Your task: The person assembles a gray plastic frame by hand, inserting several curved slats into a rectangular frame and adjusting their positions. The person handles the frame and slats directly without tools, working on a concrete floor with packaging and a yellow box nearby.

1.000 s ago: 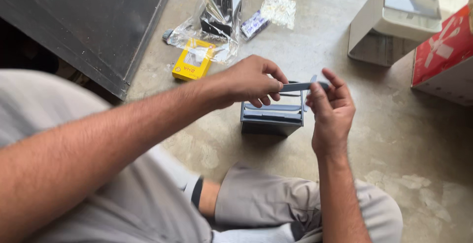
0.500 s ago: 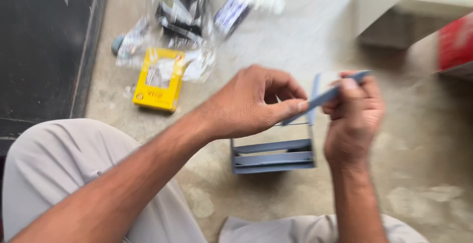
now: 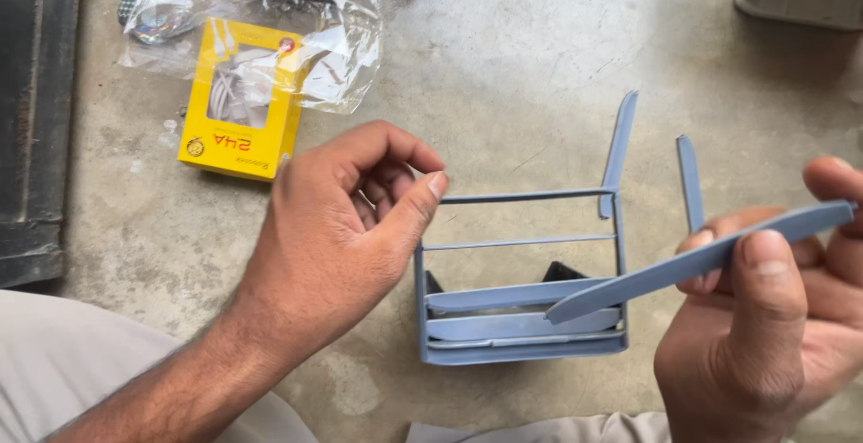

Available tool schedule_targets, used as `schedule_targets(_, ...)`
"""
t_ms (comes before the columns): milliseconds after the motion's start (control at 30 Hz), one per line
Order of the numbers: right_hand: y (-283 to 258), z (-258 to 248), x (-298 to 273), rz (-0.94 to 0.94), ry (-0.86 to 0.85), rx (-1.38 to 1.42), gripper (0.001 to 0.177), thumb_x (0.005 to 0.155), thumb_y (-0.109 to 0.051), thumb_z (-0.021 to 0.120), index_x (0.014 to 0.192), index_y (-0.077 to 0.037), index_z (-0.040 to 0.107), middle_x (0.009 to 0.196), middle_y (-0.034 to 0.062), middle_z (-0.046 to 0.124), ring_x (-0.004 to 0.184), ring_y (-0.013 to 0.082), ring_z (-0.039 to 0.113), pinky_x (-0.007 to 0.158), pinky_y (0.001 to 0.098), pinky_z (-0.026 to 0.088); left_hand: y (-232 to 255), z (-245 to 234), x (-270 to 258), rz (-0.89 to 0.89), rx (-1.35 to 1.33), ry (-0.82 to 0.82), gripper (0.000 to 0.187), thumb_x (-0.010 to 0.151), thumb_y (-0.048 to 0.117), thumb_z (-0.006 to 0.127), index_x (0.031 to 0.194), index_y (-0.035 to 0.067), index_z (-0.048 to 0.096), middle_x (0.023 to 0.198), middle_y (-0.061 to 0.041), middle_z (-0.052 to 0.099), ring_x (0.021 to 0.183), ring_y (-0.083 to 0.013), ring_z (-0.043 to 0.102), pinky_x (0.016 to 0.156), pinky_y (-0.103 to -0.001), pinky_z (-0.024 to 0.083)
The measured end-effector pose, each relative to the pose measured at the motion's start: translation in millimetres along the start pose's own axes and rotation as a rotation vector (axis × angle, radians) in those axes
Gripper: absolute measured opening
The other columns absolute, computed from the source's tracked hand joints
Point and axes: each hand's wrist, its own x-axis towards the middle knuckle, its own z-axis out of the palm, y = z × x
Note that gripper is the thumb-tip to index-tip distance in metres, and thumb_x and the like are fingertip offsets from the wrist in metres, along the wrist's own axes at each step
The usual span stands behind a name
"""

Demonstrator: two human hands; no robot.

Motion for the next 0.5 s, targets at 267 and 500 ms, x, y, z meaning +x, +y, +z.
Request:
schedule_targets(267,12,-19,-1,0.094,-0.011,0.035,0.033,0.111,-0.005,0.061,0.141,0.003,0.048,0.083,0.0088,0.065,0.071,0.0088,0.058,0.071,0.0245,0.050,-5,8,4,0.328,0.184,0.019,0.022,0.092,0.023,0.073,0.110,0.010,0.074,0.096,-0.004,0.065,0.082,-0.0093,0.064,0.065,-0.025,0.056)
schedule_targets(500,9,-10,2,0.152,-0.017,-0.153,0.038,0.104,-0.005,0.062,0.140,0.002,0.053,0.087,0.0107,0.065,0.078,0.0112,0.062,0.072,0.0285,0.051,-12,10,16,-0.189,0.232,-0.418,0.042,0.092,0.041,0.061,0.128,0.020,0.066,0.099,-0.001,0.076,0.087,-0.0104,0.069,0.069,-0.029,0.061)
